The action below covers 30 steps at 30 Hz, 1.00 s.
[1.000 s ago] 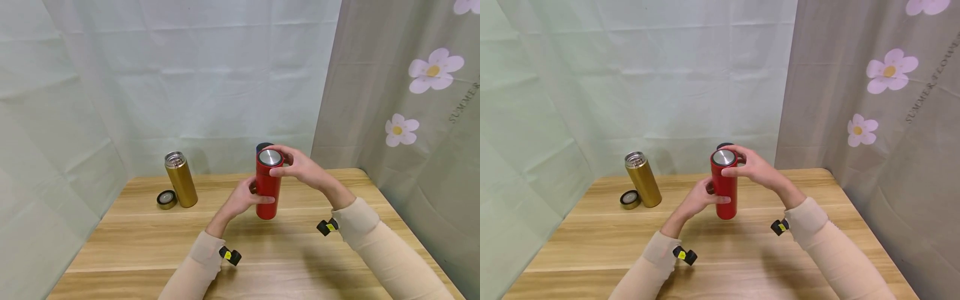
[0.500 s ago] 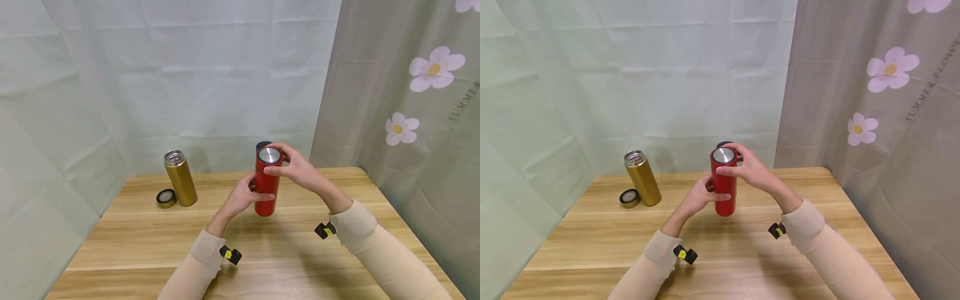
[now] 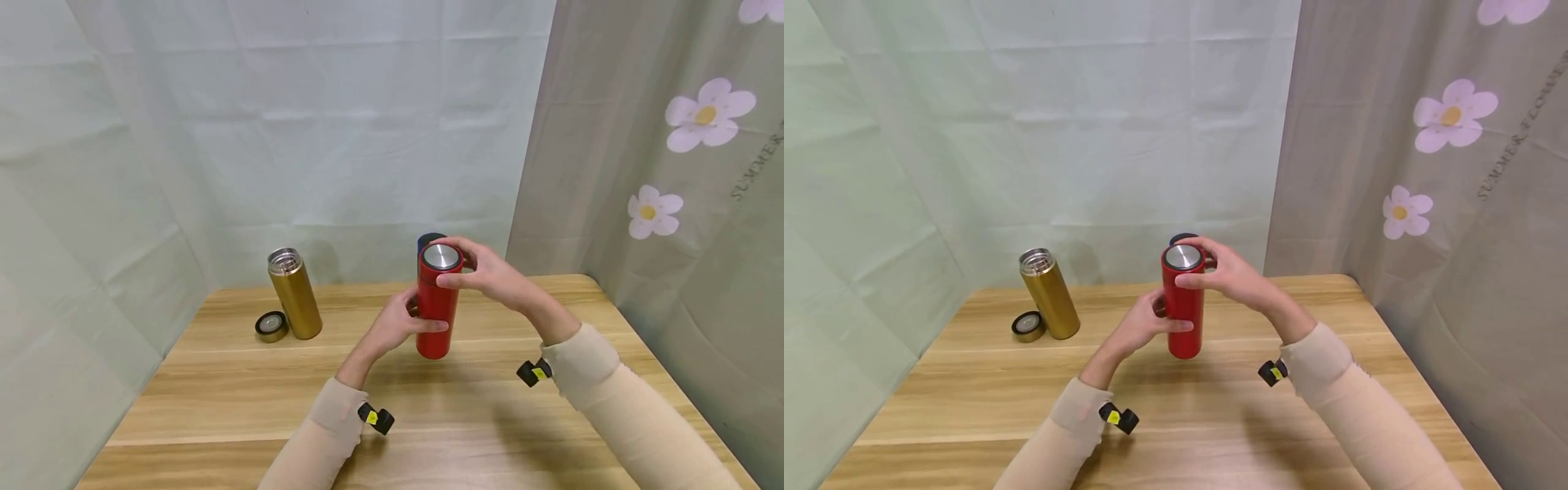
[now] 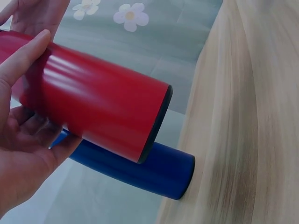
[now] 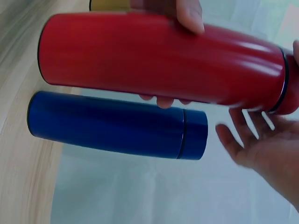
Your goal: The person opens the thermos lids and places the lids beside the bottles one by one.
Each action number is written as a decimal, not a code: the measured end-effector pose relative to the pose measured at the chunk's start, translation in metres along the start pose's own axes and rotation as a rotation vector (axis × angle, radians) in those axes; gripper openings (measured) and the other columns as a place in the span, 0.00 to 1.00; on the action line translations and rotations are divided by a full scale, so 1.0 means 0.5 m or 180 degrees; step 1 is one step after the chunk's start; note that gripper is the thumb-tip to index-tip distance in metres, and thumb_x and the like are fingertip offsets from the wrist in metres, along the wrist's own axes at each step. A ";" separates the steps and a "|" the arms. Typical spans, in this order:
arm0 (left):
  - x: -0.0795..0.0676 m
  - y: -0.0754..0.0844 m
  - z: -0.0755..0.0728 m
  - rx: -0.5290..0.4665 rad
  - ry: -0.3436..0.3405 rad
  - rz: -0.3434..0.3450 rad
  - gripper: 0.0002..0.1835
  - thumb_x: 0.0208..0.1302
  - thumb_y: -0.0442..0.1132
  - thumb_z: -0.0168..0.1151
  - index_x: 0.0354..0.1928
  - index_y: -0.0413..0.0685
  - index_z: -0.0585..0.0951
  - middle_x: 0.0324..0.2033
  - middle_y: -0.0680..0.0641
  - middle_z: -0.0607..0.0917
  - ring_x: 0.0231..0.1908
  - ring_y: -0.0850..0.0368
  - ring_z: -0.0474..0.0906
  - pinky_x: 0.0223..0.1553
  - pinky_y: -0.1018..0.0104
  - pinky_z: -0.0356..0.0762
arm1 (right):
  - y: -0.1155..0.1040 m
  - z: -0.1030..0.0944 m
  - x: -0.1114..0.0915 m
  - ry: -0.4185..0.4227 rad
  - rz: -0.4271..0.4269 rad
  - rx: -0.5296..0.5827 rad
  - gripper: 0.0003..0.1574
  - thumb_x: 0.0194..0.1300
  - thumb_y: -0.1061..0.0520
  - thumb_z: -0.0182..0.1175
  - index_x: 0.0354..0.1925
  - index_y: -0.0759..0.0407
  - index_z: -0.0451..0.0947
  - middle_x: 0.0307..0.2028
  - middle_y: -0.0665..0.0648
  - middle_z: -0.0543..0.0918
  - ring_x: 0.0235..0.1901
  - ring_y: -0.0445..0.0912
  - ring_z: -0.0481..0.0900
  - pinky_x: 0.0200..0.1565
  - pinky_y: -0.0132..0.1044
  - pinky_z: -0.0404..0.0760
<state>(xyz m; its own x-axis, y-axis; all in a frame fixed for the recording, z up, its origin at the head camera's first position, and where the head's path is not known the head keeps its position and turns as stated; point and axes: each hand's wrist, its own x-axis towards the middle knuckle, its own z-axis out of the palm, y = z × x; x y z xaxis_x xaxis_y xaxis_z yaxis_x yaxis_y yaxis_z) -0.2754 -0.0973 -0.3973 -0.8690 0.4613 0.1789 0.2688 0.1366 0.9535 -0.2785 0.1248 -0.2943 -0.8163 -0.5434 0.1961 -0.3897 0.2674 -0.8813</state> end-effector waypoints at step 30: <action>-0.006 0.004 0.002 0.0020 0.0108 -0.0066 0.33 0.61 0.45 0.77 0.67 0.52 0.76 0.56 0.49 0.84 0.55 0.48 0.81 0.58 0.50 0.81 | -0.005 0.008 -0.011 0.0089 -0.0031 0.0064 0.44 0.66 0.50 0.71 0.75 0.50 0.65 0.66 0.55 0.75 0.65 0.58 0.72 0.61 0.59 0.77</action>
<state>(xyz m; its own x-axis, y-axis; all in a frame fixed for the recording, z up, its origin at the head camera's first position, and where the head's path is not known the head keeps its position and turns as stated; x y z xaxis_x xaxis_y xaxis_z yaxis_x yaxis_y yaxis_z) -0.2720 -0.0973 -0.3963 -0.8880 0.4282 0.1674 0.2531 0.1514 0.9555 -0.2715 0.1238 -0.2948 -0.8241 -0.5235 0.2163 -0.3893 0.2460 -0.8877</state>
